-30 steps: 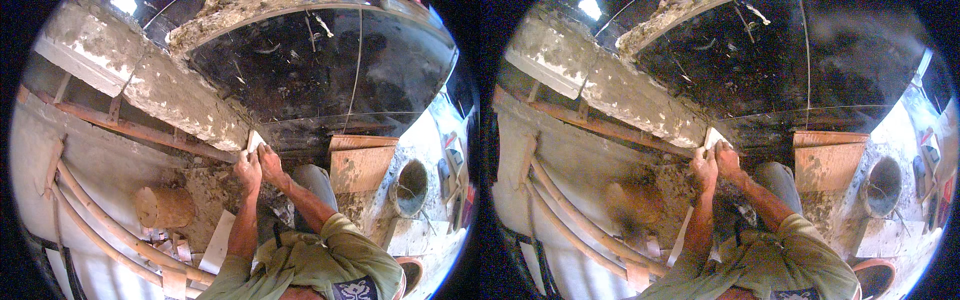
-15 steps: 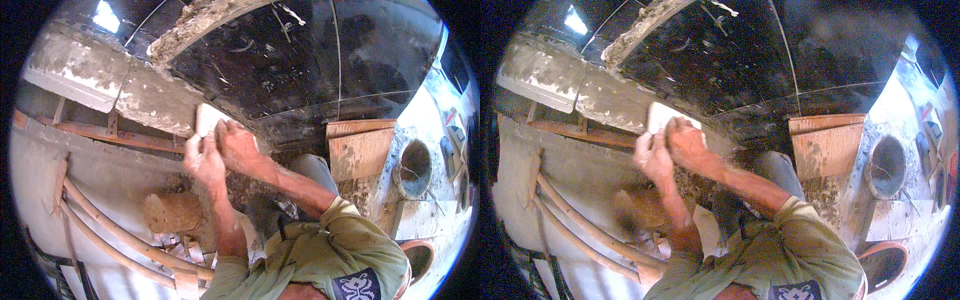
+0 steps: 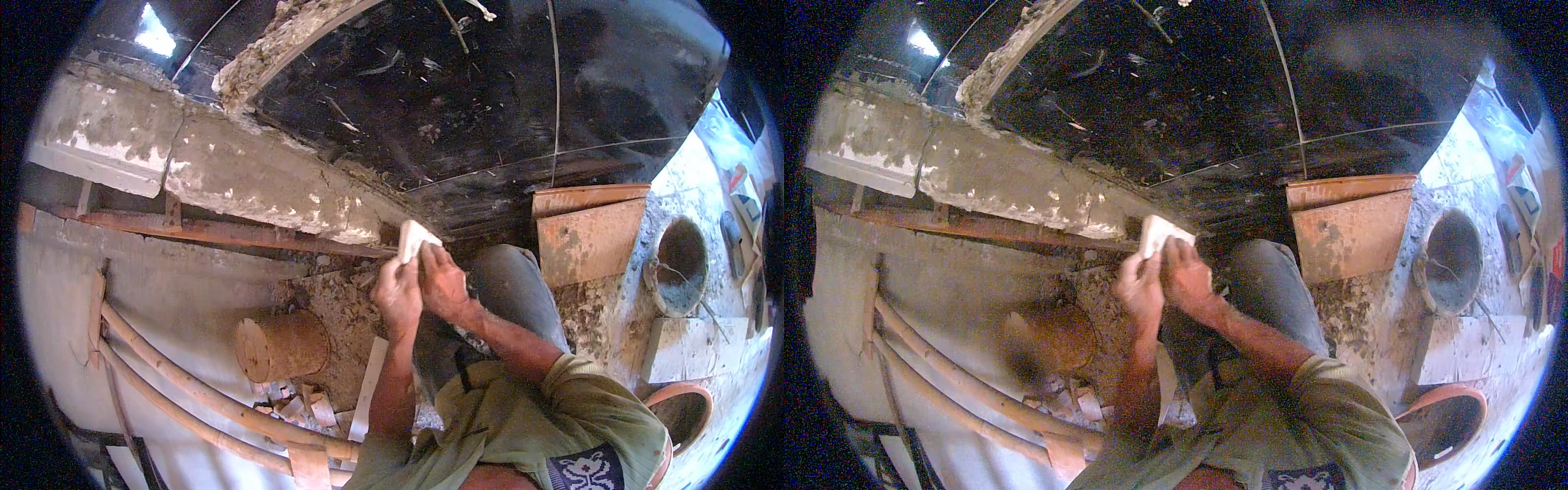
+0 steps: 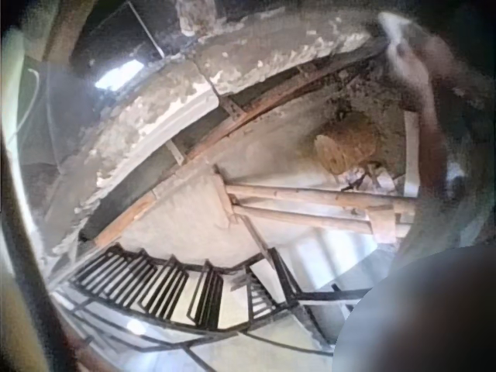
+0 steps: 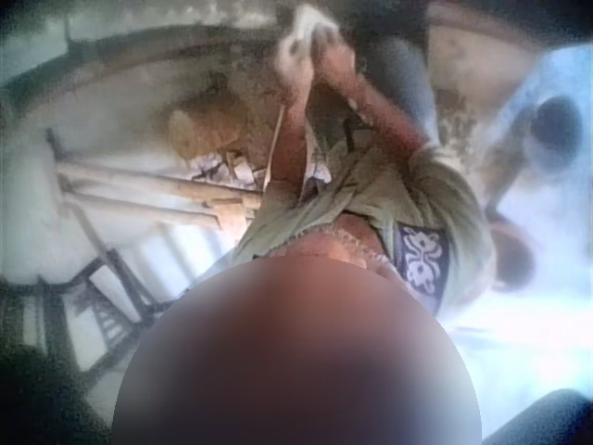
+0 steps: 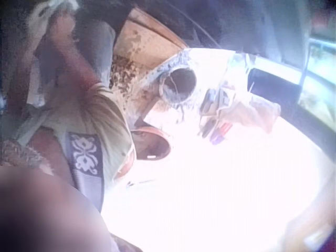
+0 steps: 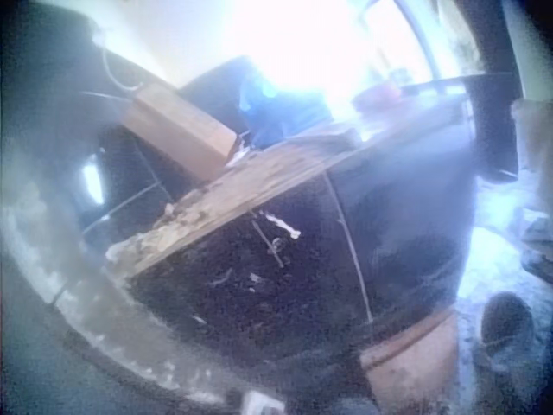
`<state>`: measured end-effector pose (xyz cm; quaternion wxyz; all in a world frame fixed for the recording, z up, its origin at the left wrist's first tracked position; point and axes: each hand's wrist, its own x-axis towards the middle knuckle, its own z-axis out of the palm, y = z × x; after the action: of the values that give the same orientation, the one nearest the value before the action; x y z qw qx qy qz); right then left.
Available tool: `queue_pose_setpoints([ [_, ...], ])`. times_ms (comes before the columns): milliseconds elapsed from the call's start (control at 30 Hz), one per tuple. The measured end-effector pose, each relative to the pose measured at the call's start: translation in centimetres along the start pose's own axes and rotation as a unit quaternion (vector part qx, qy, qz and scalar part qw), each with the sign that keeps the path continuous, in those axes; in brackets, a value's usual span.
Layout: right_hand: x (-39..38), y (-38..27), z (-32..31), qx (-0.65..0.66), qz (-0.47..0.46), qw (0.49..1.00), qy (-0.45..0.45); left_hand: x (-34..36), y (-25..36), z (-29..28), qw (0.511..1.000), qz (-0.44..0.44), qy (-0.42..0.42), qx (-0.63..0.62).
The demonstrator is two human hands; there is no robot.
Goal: The person applies wet plaster to a masonry wall edge by hand and using a wooden float tool to smooth it, then mixes more plaster in a tub using a trowel.
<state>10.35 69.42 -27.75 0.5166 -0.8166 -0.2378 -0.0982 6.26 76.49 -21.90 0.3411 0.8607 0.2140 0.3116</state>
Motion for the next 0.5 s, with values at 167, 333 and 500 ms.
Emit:
queue_pose_setpoints([
  [167,0.3,3.2,4.8,0.034,0.032,0.999,-0.012,1.0,-6.5,3.0,0.999,0.032,0.023,0.033],
  [333,3.1,3.5,6.4,0.017,0.057,0.997,-0.050,3.3,-4.0,3.2,0.994,-0.022,0.024,0.109],
  [500,5.0,1.4,5.3,0.021,-0.082,0.996,-0.004,5.0,-2.7,1.3,0.987,0.066,0.108,0.099],
])
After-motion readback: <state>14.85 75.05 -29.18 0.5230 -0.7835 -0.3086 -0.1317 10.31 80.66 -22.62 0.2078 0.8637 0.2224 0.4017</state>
